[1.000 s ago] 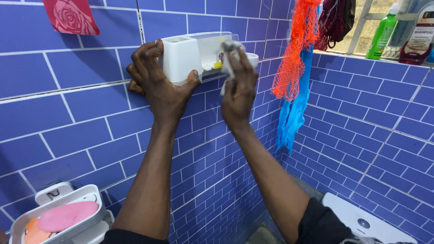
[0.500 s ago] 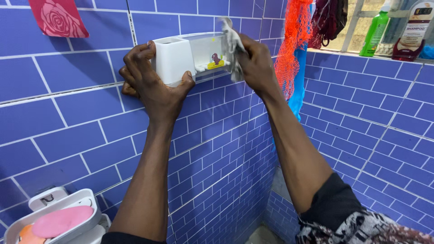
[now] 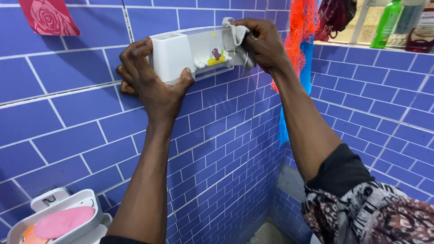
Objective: The person cleans a bathroom by repeatedly dipping a cloth into a bucket of water, wringing it out, and wiping a wall-mounted plastic holder and the surrounding blue tiles. The person also wipes the wall area around the holder and the tiles below.
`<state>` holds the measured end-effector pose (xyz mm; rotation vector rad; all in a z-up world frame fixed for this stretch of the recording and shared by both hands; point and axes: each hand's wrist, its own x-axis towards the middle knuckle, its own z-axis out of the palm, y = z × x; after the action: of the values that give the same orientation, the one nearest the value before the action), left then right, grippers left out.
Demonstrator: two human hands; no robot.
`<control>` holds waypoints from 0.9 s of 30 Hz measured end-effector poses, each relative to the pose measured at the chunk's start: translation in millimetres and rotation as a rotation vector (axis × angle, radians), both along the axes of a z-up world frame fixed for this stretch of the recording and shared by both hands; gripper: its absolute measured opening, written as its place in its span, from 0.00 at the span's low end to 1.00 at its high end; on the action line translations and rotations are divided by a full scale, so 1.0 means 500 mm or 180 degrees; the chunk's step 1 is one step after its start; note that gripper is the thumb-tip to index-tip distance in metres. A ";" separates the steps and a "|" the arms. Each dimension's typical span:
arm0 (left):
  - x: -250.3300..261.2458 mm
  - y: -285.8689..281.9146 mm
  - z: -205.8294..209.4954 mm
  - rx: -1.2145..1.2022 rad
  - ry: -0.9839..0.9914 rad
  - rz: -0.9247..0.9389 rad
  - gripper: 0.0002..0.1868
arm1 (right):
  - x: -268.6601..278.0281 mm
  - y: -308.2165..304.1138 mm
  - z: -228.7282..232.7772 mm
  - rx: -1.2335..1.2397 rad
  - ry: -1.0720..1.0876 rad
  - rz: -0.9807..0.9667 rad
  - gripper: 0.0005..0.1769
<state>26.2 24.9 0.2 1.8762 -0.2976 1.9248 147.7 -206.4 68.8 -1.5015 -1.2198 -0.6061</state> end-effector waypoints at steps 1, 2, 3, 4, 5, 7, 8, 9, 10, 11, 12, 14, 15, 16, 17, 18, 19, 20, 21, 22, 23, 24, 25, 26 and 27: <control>0.000 0.001 0.000 0.0016 -0.0003 -0.0011 0.41 | 0.002 -0.003 -0.003 0.0059 -0.0176 0.0098 0.11; 0.001 0.002 0.002 0.0038 -0.0007 -0.0021 0.41 | 0.003 -0.008 -0.007 0.0057 -0.0144 0.0219 0.10; 0.000 0.002 0.002 0.0047 -0.0006 -0.0001 0.40 | 0.005 -0.015 -0.012 0.0056 -0.0113 0.0341 0.10; 0.001 0.003 -0.002 0.0058 0.0009 0.0007 0.40 | 0.010 -0.019 -0.019 0.0057 -0.0067 0.0450 0.10; 0.003 0.003 -0.005 0.0069 0.0024 0.0015 0.39 | 0.017 -0.020 -0.020 -0.0053 -0.0215 0.0250 0.09; 0.007 0.004 -0.003 0.0087 0.0030 0.0057 0.39 | 0.034 -0.026 -0.010 -0.0249 -0.0535 -0.0141 0.06; 0.009 0.006 -0.002 0.0095 0.0028 0.0080 0.39 | 0.046 -0.019 -0.007 -0.0181 -0.0381 -0.0214 0.03; 0.010 0.006 -0.003 0.0081 0.0053 0.0066 0.39 | 0.059 -0.010 -0.003 -0.0114 -0.0226 -0.0286 0.01; 0.010 0.007 -0.004 0.0069 0.0077 0.0058 0.39 | 0.073 -0.003 0.002 -0.0045 -0.0072 -0.0351 0.03; 0.011 0.007 -0.004 0.0057 0.0100 0.0050 0.40 | 0.086 0.002 0.006 0.0039 -0.0175 -0.0250 0.02; 0.012 0.008 -0.005 0.0082 0.0088 0.0069 0.39 | 0.099 0.006 0.009 0.0117 -0.0276 -0.0150 0.01; 0.015 0.009 -0.004 0.0131 0.0060 0.0113 0.39 | 0.117 0.012 0.017 0.0157 -0.0482 0.0030 0.03; 0.015 0.009 -0.004 0.0096 0.0081 0.0136 0.38 | 0.122 0.014 0.022 0.0121 -0.0587 0.0110 0.04; 0.015 0.007 -0.005 0.0064 0.0110 0.0157 0.38 | 0.122 0.016 0.024 0.0088 -0.0683 0.0188 0.06; 0.015 0.006 -0.007 0.0032 0.0139 0.0179 0.38 | 0.119 0.014 0.026 -0.0234 -0.0547 -0.0020 0.04; 0.016 0.005 -0.007 0.0041 0.0139 0.0172 0.38 | 0.112 0.009 0.028 -0.0555 -0.0417 -0.0224 0.03; 0.016 0.005 -0.007 0.0049 0.0138 0.0164 0.37 | 0.104 0.004 0.032 -0.0880 -0.0290 -0.0421 0.03; 0.016 0.005 -0.008 0.0053 0.0136 0.0164 0.37 | 0.096 -0.001 0.037 -0.0982 -0.0084 -0.0589 0.03; 0.017 0.006 -0.008 0.0055 0.0138 0.0178 0.38 | 0.089 -0.007 0.043 -0.1087 0.0122 -0.0756 0.06; 0.021 0.006 -0.006 0.0059 0.0134 0.0187 0.39 | 0.083 -0.008 0.046 -0.1192 0.0324 -0.0925 0.08; 0.023 0.008 -0.005 0.0064 0.0130 0.0195 0.39 | 0.080 -0.006 0.047 -0.1038 0.0451 -0.0992 0.07; 0.023 0.009 -0.005 0.0044 0.0159 0.0209 0.39 | 0.079 -0.008 0.048 -0.0891 0.0582 -0.1064 0.07; 0.023 0.009 -0.006 0.0023 0.0187 0.0224 0.39 | 0.080 -0.007 0.050 -0.0745 0.0714 -0.1134 0.06; 0.024 0.010 -0.006 0.0017 0.0215 0.0227 0.39 | 0.080 -0.002 0.051 -0.0467 0.0706 -0.0812 0.06; 0.023 0.010 -0.006 0.0022 0.0227 0.0210 0.38 | 0.080 0.006 0.051 -0.0190 0.0694 -0.0489 0.06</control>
<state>37.7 30.1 -2.9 1.9771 -0.2230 1.8964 187.7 -203.6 94.3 -1.6756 -0.9690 -0.4949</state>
